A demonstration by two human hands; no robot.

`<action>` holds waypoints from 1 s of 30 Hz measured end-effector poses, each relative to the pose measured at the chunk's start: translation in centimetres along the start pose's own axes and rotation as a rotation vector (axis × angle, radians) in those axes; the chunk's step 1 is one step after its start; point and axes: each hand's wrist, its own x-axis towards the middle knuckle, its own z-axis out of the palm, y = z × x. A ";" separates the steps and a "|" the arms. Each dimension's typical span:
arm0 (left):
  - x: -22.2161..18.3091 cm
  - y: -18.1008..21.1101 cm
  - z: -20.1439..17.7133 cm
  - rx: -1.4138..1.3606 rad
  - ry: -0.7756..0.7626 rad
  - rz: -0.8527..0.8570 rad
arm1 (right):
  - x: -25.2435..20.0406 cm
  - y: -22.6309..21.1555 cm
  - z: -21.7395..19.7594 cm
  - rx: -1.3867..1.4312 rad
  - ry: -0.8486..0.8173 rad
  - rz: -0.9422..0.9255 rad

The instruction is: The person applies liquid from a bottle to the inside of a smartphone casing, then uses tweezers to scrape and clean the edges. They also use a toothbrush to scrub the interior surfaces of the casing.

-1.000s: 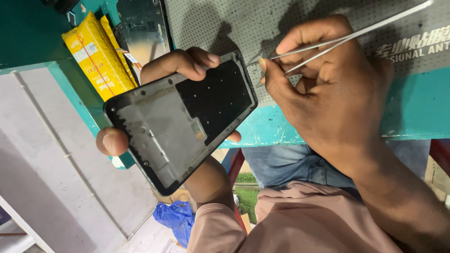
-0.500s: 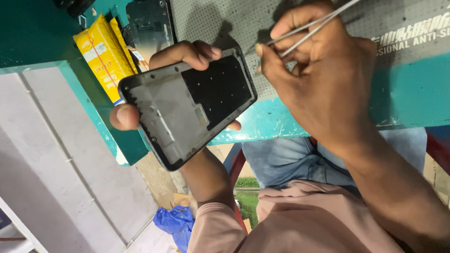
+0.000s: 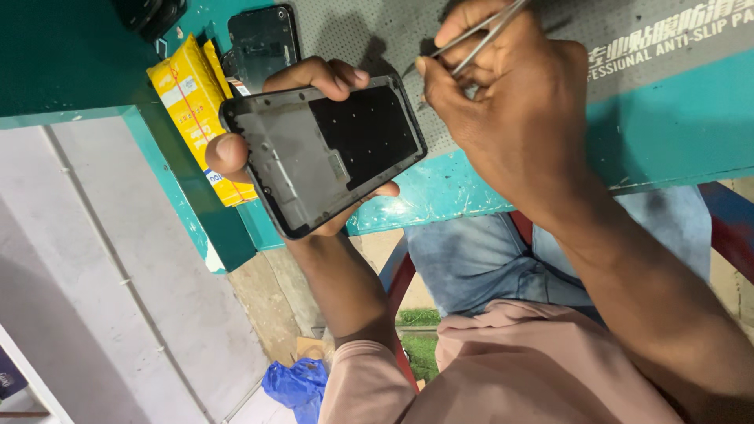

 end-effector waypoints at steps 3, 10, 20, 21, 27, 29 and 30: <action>0.2 0.1 0.4 0.045 0.006 0.013 | -0.1 0.1 0.1 -0.010 0.010 -0.012; -0.1 -0.1 1.0 0.264 0.010 0.103 | 0.0 0.6 -0.3 -0.041 0.003 -0.087; 0.3 -0.3 1.5 0.221 -0.038 0.130 | 0.0 0.7 -1.2 -0.018 -0.047 -0.052; 0.4 -0.3 1.6 0.253 -0.034 0.133 | 0.0 0.6 -1.2 -0.014 -0.048 -0.041; 0.3 0.0 1.7 0.322 -0.024 0.129 | 0.1 0.7 -1.2 0.019 -0.047 -0.047; 0.3 0.0 1.5 0.375 -0.006 0.153 | 0.1 0.8 -1.0 0.021 -0.029 -0.054; 0.3 0.0 1.4 0.360 -0.009 0.146 | 0.0 0.8 -0.8 0.001 -0.011 -0.062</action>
